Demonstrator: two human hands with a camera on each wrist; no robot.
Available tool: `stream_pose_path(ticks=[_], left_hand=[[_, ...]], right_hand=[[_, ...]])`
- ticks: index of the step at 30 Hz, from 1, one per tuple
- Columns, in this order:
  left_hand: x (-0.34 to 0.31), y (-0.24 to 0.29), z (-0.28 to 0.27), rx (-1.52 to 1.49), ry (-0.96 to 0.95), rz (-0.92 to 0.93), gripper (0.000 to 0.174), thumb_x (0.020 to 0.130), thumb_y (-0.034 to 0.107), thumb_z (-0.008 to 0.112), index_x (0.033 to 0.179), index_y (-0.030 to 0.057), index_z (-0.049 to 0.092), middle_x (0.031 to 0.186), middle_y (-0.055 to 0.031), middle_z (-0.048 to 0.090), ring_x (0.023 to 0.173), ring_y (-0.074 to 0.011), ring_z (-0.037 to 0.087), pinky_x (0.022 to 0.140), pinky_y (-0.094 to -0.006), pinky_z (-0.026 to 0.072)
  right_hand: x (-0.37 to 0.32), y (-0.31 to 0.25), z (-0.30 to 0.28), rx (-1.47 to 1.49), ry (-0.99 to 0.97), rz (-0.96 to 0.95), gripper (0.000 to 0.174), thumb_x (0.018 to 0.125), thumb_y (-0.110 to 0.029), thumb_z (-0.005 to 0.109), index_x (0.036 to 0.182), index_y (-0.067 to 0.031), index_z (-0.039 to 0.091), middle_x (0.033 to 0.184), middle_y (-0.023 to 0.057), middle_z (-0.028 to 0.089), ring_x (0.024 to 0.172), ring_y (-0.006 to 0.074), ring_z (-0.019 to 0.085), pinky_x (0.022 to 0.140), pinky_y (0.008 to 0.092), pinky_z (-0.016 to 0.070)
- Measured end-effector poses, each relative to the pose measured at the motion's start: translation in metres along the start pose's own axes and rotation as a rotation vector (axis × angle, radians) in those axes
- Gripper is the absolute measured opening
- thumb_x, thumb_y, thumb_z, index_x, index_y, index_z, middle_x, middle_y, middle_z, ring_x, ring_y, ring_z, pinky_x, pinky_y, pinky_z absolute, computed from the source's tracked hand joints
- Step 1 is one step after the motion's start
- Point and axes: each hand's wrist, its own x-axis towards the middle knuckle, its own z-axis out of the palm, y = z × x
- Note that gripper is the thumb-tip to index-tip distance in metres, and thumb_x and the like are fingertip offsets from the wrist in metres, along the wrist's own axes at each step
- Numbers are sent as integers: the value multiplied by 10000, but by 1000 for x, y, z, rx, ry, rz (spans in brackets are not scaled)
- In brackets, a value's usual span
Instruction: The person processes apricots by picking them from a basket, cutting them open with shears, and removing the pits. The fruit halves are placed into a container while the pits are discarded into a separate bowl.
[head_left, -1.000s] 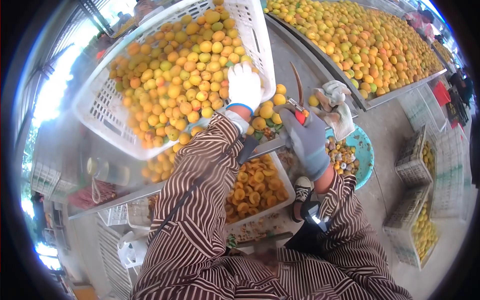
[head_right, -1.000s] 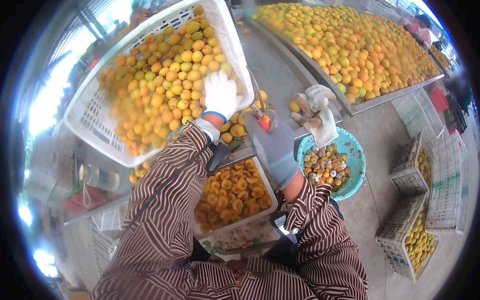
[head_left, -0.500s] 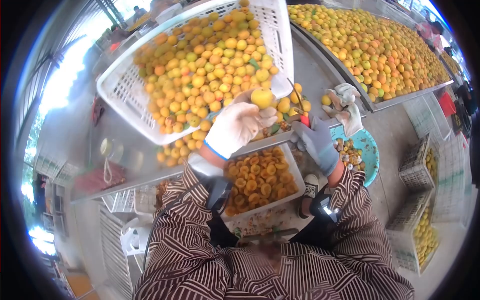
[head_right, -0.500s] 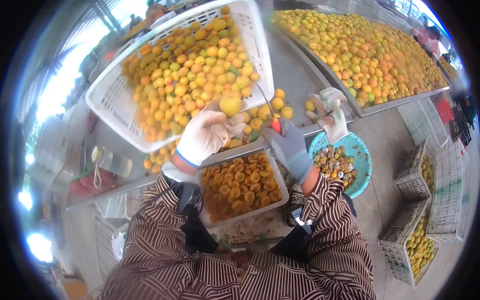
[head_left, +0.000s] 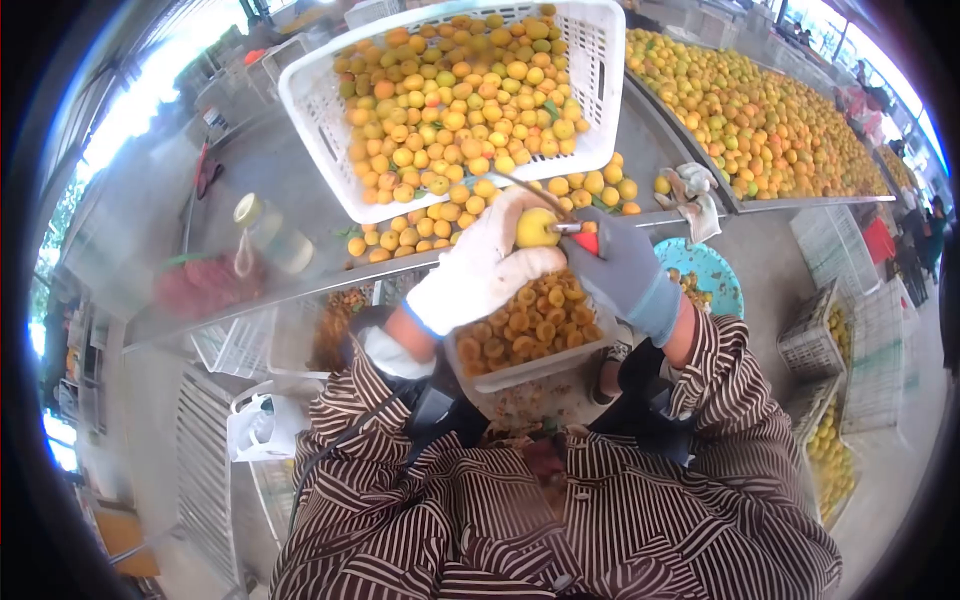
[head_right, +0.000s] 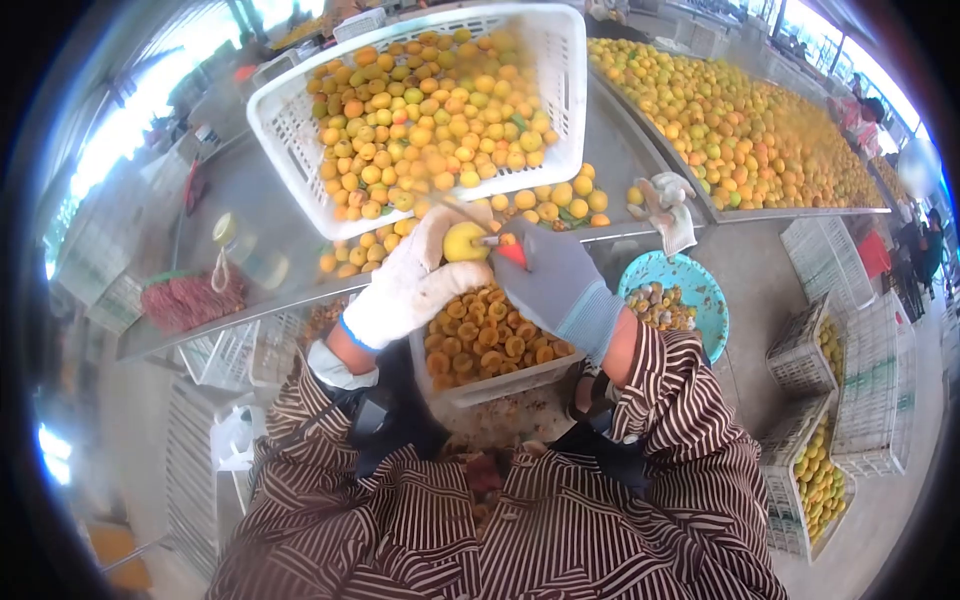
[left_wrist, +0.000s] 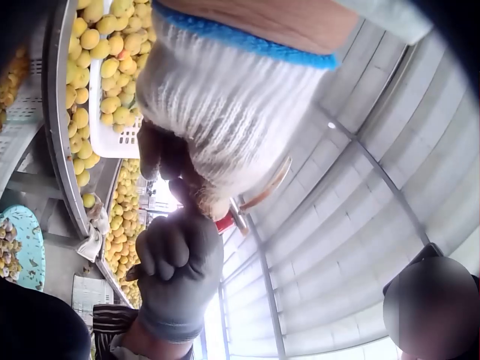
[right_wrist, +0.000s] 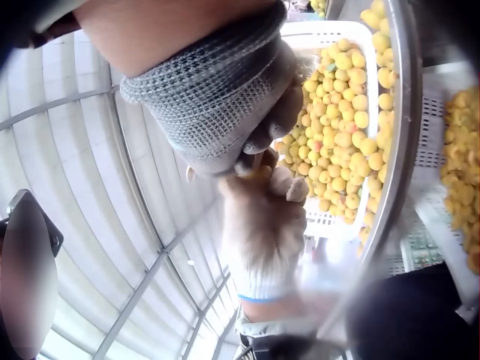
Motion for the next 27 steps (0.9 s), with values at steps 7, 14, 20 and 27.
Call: stream_pose_path(ticks=[7,14,20,27], left_hand=[[-23,11,-2,80,69,77,466,853,189,670,1246,32,477,1200,-185,543,1133,-313,543,975,-379,432],[-33,16,7,46,116,-25,459,862,227,667,1211,8,466,1084,-227,562,1036,-351,576,903,-404,459],[-35,19,13,14,92,-73,470,867,256,654,1202,-10,460,1068,-238,567,1031,-366,570,902,-404,454],[-29,33,11,170,94,30,482,866,261,644,1220,-7,455,1136,-253,525,1070,-375,553,912,-418,449]], right_hand=[[-6,15,24,-522,91,-149,326,935,-303,512,1104,-25,512,741,209,646,718,415,643,635,500,507],[-11,-26,12,-335,-94,138,225,880,-190,574,1083,-92,566,855,216,646,833,408,638,708,467,507],[-20,-13,20,-253,-15,88,237,866,-193,598,1068,-73,571,857,214,654,849,417,634,716,461,503],[-22,3,23,144,-95,81,132,947,-196,530,1021,-91,563,719,90,606,590,243,587,525,339,456]])
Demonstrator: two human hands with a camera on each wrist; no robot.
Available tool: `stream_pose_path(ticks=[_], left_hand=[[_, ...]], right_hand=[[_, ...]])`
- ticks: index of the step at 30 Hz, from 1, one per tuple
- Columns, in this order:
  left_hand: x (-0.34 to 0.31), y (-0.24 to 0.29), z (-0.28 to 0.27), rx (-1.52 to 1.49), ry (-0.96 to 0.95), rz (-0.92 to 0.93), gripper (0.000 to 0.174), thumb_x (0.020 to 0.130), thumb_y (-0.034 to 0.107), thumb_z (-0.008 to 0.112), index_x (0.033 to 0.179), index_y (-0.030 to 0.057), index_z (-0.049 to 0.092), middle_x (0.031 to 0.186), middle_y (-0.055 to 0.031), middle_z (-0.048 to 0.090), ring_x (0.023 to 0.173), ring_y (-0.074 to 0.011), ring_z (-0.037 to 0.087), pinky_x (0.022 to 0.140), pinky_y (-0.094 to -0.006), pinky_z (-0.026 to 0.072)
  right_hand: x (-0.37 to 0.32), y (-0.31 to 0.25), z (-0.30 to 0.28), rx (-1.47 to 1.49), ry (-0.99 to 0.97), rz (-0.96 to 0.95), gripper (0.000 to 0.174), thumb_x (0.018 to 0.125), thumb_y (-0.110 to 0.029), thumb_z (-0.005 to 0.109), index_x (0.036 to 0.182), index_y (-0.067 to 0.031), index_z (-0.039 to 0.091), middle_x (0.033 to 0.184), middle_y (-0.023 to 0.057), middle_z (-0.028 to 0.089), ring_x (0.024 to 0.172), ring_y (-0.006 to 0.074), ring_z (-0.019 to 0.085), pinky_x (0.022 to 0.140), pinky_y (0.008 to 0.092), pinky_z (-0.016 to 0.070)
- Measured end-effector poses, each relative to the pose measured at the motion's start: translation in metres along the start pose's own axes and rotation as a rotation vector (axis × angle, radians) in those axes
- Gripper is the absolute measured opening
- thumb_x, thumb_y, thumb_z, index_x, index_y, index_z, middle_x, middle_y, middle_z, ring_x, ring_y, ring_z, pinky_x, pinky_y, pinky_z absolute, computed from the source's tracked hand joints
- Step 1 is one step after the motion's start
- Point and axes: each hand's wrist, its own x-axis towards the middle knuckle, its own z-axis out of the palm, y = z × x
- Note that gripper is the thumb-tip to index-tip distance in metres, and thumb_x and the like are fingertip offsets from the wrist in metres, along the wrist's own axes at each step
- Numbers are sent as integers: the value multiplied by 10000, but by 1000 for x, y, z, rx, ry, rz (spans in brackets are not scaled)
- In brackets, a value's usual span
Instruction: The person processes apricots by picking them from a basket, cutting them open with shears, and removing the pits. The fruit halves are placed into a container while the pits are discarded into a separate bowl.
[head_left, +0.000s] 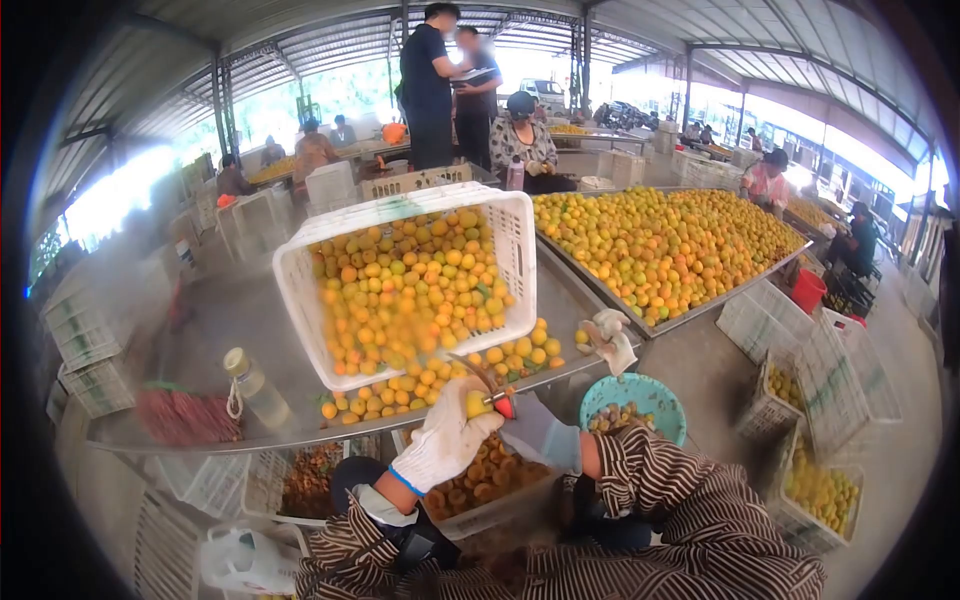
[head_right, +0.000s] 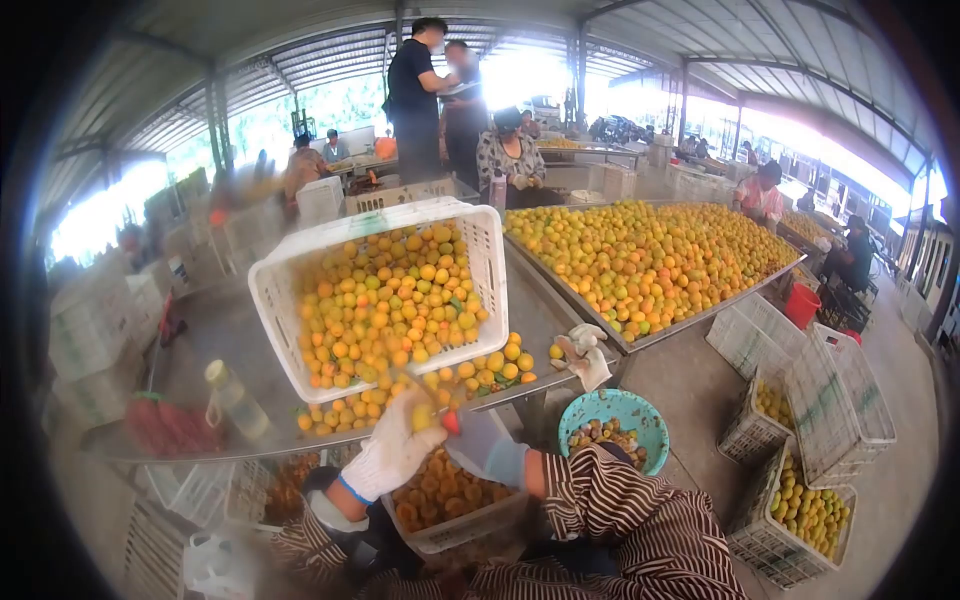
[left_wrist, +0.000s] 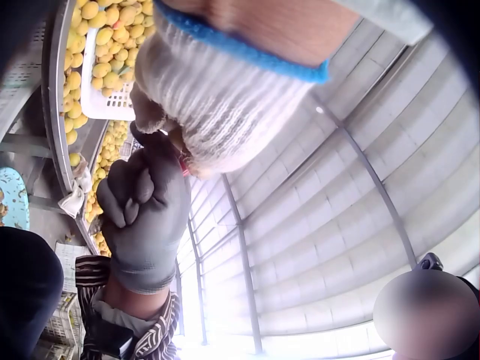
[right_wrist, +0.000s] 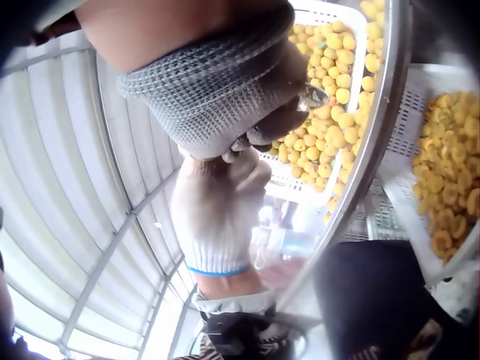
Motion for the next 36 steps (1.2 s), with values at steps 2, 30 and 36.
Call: stream_pose_path(ticks=[2,30,36], left_hand=[[4,-8,-1,3,-30,16,487,864,258,644,1227,-5,454,1147,-254,521,1073,-373,552,918,-415,447],[-21,-75,35,-1594,-78,-347,456,991,208,529,1360,-19,383,1185,-144,558,1105,-260,598,1007,-490,456],[-24,-63,33,-1168,29,-323,500,911,107,634,1322,-42,393,1154,-188,565,1118,-318,596,1008,-469,476]], right_hand=[[-9,-26,-12,520,-173,355,135,906,-139,571,791,-130,500,637,-33,456,501,77,444,402,225,296],[-62,7,8,426,13,597,214,943,-177,575,1109,-52,626,623,-23,523,483,48,482,426,200,372],[-67,5,15,431,68,585,179,935,-171,604,1059,-42,610,593,-41,479,474,47,466,420,217,351]])
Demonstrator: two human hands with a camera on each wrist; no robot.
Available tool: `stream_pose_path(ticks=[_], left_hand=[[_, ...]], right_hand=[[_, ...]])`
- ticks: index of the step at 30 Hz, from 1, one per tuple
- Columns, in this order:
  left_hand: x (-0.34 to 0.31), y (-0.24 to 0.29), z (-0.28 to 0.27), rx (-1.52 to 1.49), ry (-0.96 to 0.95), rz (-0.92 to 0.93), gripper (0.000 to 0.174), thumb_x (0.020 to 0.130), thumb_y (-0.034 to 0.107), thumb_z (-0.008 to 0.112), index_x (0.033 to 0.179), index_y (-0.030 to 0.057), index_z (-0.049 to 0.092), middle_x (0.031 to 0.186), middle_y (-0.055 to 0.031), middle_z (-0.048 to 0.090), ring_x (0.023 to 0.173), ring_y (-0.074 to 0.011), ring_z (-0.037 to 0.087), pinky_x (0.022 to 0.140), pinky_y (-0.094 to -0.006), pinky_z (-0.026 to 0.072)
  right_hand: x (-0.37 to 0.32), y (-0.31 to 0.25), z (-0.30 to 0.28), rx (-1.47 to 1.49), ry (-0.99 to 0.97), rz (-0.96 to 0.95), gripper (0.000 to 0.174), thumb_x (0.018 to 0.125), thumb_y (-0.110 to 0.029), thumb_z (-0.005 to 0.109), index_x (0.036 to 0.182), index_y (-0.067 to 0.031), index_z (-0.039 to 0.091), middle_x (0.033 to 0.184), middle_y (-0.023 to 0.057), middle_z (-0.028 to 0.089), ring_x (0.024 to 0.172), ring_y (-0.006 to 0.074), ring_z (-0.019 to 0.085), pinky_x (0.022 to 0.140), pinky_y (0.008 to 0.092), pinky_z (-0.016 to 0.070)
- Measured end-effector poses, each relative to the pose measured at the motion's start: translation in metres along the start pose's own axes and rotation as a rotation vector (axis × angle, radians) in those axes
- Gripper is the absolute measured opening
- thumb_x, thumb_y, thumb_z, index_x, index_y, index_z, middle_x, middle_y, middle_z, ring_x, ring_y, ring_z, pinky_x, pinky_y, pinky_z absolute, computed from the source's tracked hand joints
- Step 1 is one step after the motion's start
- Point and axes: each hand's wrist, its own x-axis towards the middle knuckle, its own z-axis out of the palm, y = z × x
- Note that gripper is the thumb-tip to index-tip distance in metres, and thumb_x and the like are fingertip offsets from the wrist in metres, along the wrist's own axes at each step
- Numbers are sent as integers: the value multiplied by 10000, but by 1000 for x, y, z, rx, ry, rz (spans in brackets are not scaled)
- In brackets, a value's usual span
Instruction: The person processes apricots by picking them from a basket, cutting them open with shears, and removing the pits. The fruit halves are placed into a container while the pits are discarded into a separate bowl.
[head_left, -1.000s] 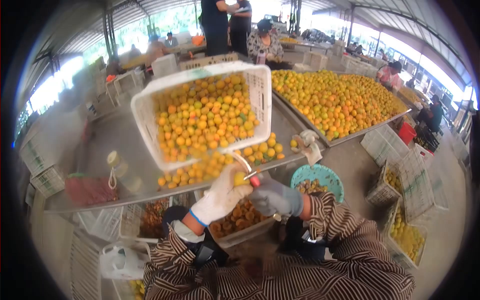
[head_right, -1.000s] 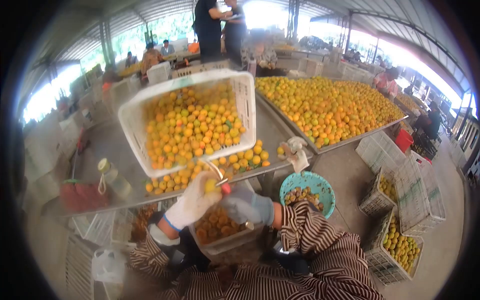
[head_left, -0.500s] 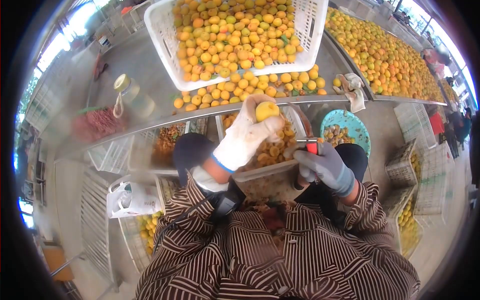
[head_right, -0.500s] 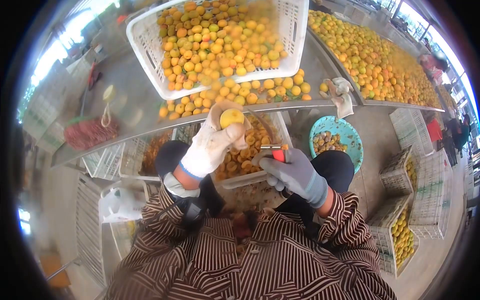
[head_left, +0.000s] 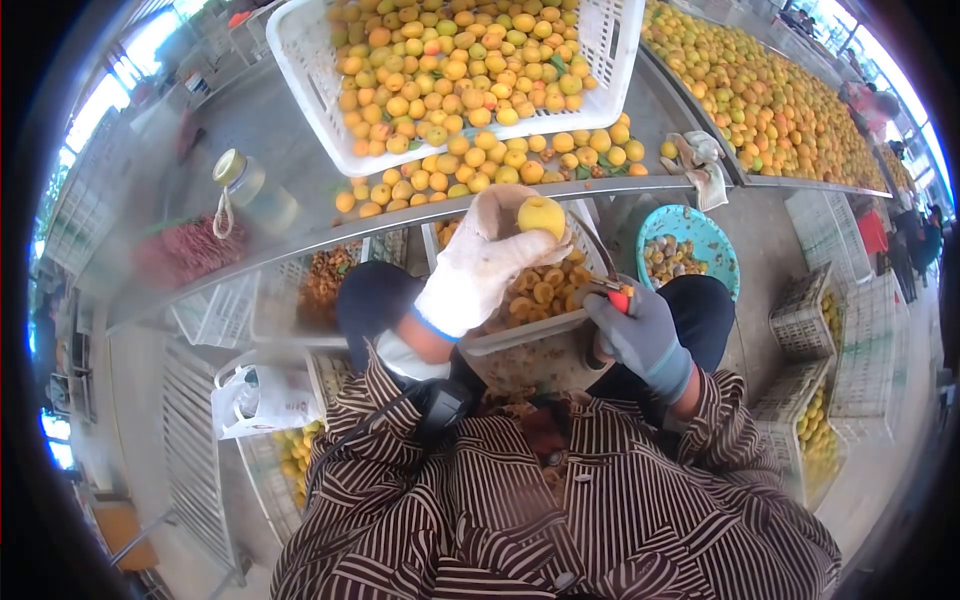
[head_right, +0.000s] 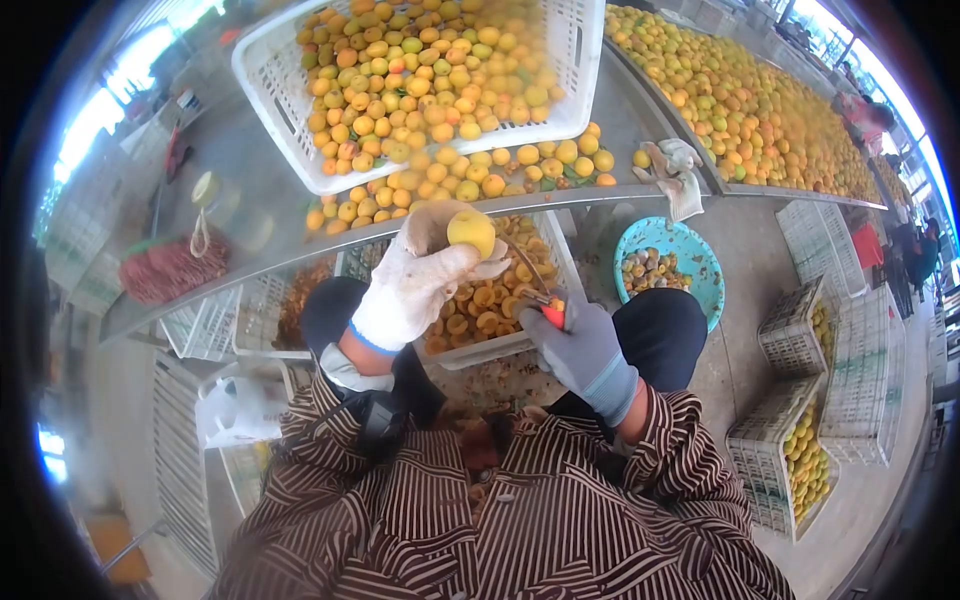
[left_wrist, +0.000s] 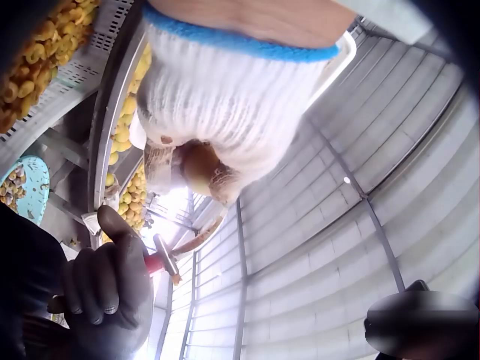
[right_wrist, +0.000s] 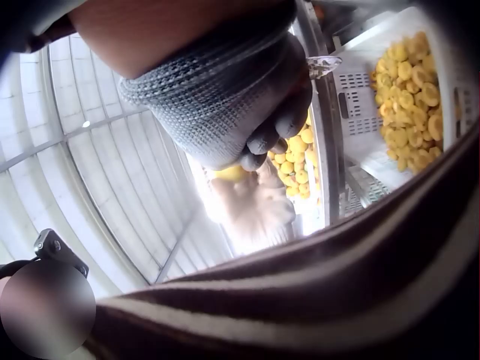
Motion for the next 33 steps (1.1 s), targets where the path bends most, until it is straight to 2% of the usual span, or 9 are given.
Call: stream_pose_path(ticks=[2,7,9,13,16,18,22,27,33], left_hand=[[0,0,0,112,-6,35,500,916,103,626,1330,-42,387,1166,-187,563,1117,-315,597,1007,-466,478],[0,1,-2,324,-65,52,555,930,161,634,1371,-38,361,1186,-186,561,1108,-307,605,1003,-445,481],[1,-2,-2,-369,-175,-105,620,934,242,649,1404,-22,343,1202,-172,558,1078,-291,615,943,-400,510],[-3,-2,-6,-757,-289,-317,642,942,322,634,1418,0,347,1165,-144,562,953,-228,615,788,-326,520],[-9,-13,-4,-584,-180,-215,599,958,298,612,1418,15,353,1125,-112,558,821,-167,559,647,-277,460],[-13,-5,2,95,-15,-130,582,952,281,616,1408,17,368,1093,-91,552,793,-137,499,627,-254,406],[-11,6,0,167,-99,-151,554,936,249,630,1378,5,403,1123,-90,555,912,-154,543,726,-275,465],[-10,7,-1,85,-134,-2,563,938,277,628,1372,-22,427,1199,-124,564,1135,-213,558,962,-364,474],[-8,9,-12,211,-219,-8,604,958,329,595,1395,-39,400,1247,-142,565,1158,-227,555,995,-356,451]], right_hand=[[0,3,0,55,-1,-48,147,947,-90,573,1050,3,623,638,-23,524,467,42,454,433,206,352],[-6,-7,0,60,31,-76,148,933,-112,598,1037,-9,615,619,-29,506,473,44,453,435,217,356],[-6,-10,0,99,48,-62,164,921,-136,621,1035,-19,601,595,-37,477,479,44,446,436,227,354],[-6,-4,-1,55,80,-81,159,921,-147,623,1020,-24,606,594,-36,485,476,46,455,434,221,357],[-6,-3,-3,42,61,-77,146,924,-155,619,994,-28,604,593,-34,487,470,49,459,426,220,355],[-7,-4,-3,19,53,-66,140,926,-159,615,980,-30,602,593,-33,487,467,51,459,421,220,353],[-7,-5,-5,6,0,-30,146,932,-174,609,966,-32,595,596,-35,489,455,51,453,416,222,355],[-6,-8,-6,-57,-23,-25,164,934,-184,610,971,-25,596,593,-37,488,459,53,467,420,230,370],[2,-1,-10,-175,-59,-61,217,928,-225,633,966,-13,603,574,-18,510,466,72,502,439,247,396]])
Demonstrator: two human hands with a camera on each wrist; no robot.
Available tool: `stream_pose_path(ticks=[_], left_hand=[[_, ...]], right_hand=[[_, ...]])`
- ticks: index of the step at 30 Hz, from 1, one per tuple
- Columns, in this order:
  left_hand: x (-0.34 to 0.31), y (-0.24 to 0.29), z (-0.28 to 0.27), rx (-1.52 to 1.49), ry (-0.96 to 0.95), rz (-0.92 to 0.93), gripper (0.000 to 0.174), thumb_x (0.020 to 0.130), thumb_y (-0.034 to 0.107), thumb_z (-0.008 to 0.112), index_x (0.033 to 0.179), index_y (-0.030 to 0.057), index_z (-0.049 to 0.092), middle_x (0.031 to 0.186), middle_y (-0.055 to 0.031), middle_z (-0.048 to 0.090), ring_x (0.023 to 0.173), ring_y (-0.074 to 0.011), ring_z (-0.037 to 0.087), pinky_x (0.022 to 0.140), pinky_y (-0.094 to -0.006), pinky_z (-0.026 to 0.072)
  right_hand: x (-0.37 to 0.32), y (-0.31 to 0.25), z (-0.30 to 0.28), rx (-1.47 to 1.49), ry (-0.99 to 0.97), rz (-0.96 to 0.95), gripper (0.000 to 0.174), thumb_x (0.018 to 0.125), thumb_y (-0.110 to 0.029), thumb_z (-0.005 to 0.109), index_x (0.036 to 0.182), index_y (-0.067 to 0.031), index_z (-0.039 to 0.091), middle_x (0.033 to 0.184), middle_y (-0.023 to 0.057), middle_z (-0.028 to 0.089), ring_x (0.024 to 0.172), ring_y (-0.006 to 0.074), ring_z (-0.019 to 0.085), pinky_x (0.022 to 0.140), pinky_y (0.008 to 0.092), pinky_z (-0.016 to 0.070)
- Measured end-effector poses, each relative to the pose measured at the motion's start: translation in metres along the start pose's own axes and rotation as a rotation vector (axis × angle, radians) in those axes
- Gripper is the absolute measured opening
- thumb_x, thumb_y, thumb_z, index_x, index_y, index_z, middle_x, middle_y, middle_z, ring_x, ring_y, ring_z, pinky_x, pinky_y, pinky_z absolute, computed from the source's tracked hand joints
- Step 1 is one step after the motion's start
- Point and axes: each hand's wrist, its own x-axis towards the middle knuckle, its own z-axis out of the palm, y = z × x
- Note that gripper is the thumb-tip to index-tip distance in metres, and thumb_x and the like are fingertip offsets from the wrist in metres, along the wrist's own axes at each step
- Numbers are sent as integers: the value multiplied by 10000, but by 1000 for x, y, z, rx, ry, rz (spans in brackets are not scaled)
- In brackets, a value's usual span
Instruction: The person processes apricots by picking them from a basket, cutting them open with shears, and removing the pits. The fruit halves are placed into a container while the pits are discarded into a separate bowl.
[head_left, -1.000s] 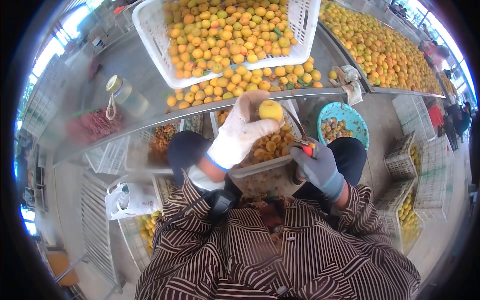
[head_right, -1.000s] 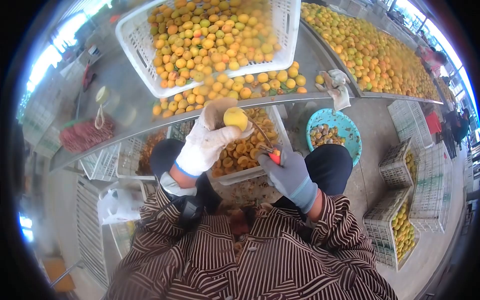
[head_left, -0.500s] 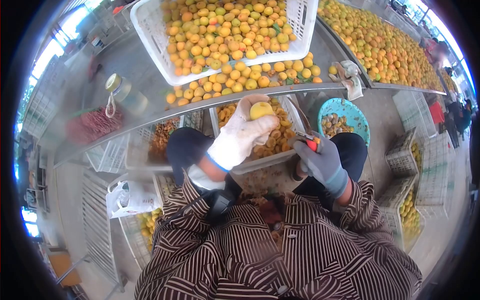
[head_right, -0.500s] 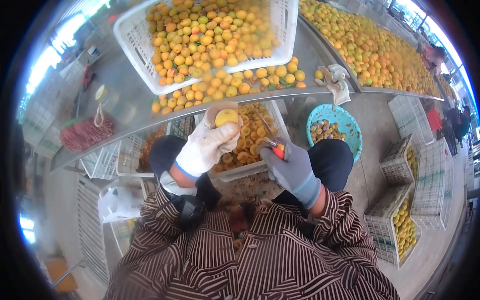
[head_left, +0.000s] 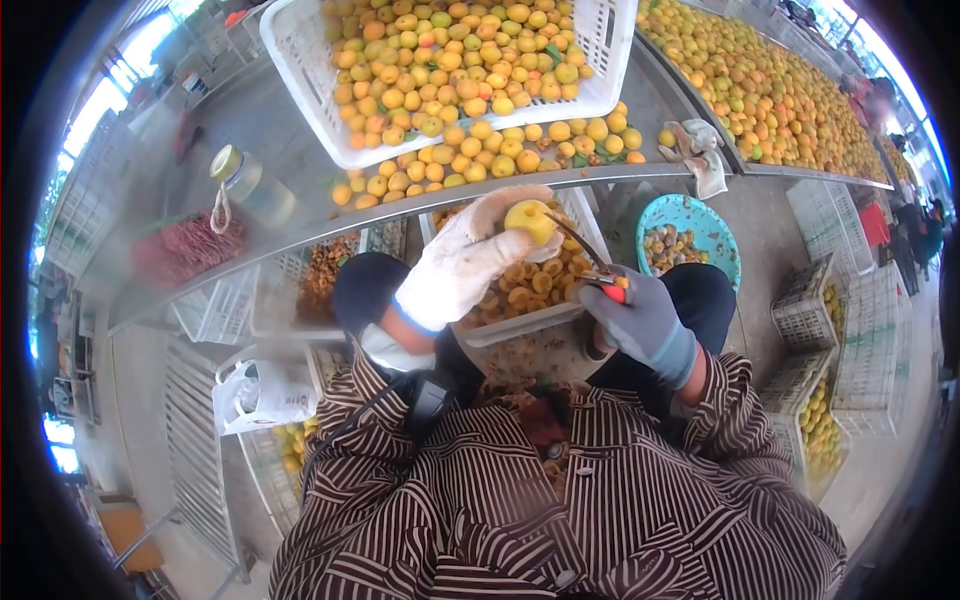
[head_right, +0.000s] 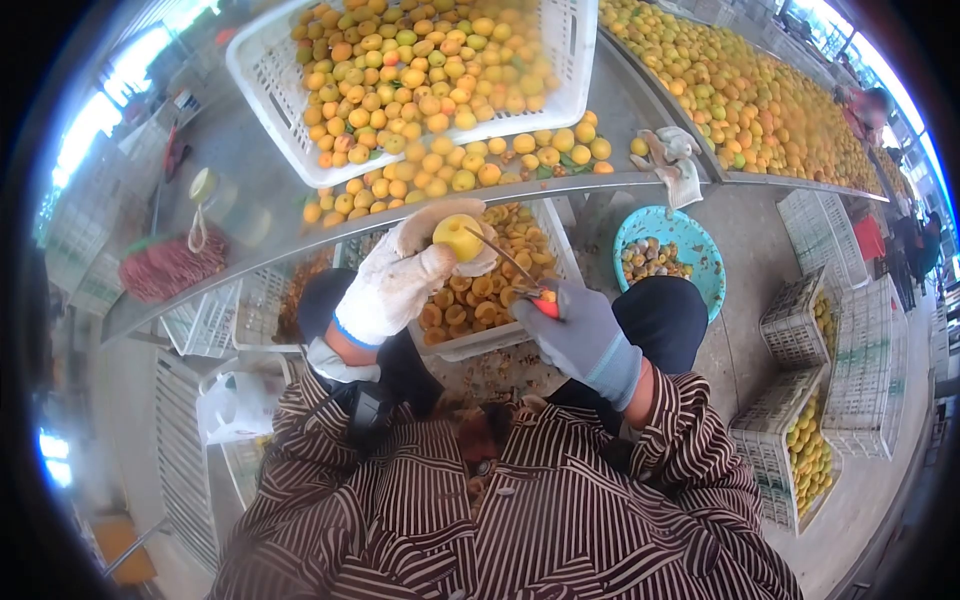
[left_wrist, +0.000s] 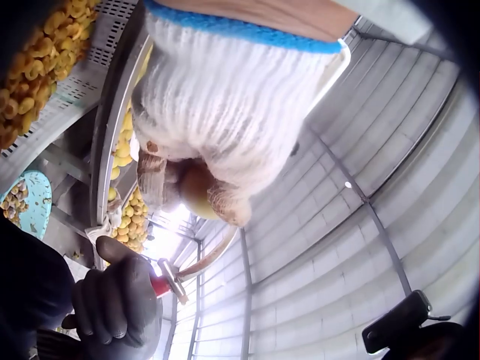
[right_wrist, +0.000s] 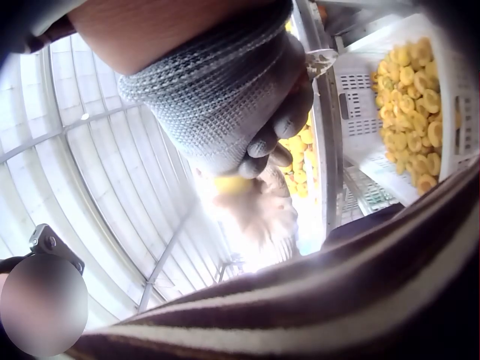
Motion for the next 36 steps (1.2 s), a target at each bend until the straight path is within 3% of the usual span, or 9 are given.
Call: stream_pose_path(ticks=[13,15,19,23,31,32,33,34,36], left_hand=[[1,5,-6,509,-22,68,634,956,406,580,1367,-50,426,1247,-165,581,1166,-274,577,1038,-389,428],[3,-19,8,-381,-16,61,661,949,443,570,1361,-52,421,1270,-164,573,1195,-312,565,1077,-446,403],[10,-46,26,-866,-73,50,630,975,428,513,1384,-34,387,1327,-178,535,1264,-345,508,1110,-490,361],[8,-47,22,-884,-78,-33,639,972,440,508,1386,-32,389,1316,-169,537,1273,-328,494,1093,-487,373],[7,3,7,190,66,-57,512,1004,350,505,1347,-27,454,1189,-126,572,1084,-199,555,957,-340,433],[6,9,6,441,49,-23,522,999,372,514,1330,-29,467,1152,-129,587,1056,-205,564,942,-336,435],[6,0,5,442,52,-22,522,999,372,514,1330,-29,467,1152,-129,587,1056,-205,564,942,-336,435],[5,-18,3,260,95,7,543,992,405,514,1315,-30,474,1122,-134,597,1047,-224,574,946,-356,439],[7,-36,8,79,137,37,565,986,438,514,1301,-31,481,1093,-138,607,1038,-244,584,950,-375,442]], right_hand=[[17,23,10,-413,59,-145,353,926,-308,598,1044,25,592,658,187,614,638,310,660,589,370,493],[15,24,21,-377,73,-87,367,926,-309,595,1065,31,591,690,199,630,674,327,667,610,379,498],[22,48,33,-228,133,-108,420,920,-314,601,1121,54,580,730,213,648,698,344,668,634,385,512],[24,56,26,-346,191,-152,388,928,-311,598,1055,55,579,687,173,640,620,264,664,584,349,508],[22,16,1,-291,-42,87,294,953,-283,571,885,0,532,598,62,567,520,180,597,503,315,472],[29,32,-1,-418,-20,-175,280,949,-279,578,882,-11,534,596,56,564,512,176,591,496,312,468],[32,38,0,-540,2,-439,266,945,-274,585,880,-21,535,594,51,561,504,172,585,488,310,463],[33,41,4,-540,1,-441,266,945,-274,585,880,-21,535,594,51,561,504,172,585,488,310,463],[29,40,24,-172,13,-61,229,940,-244,595,891,-29,534,597,47,555,489,170,570,480,307,460]])
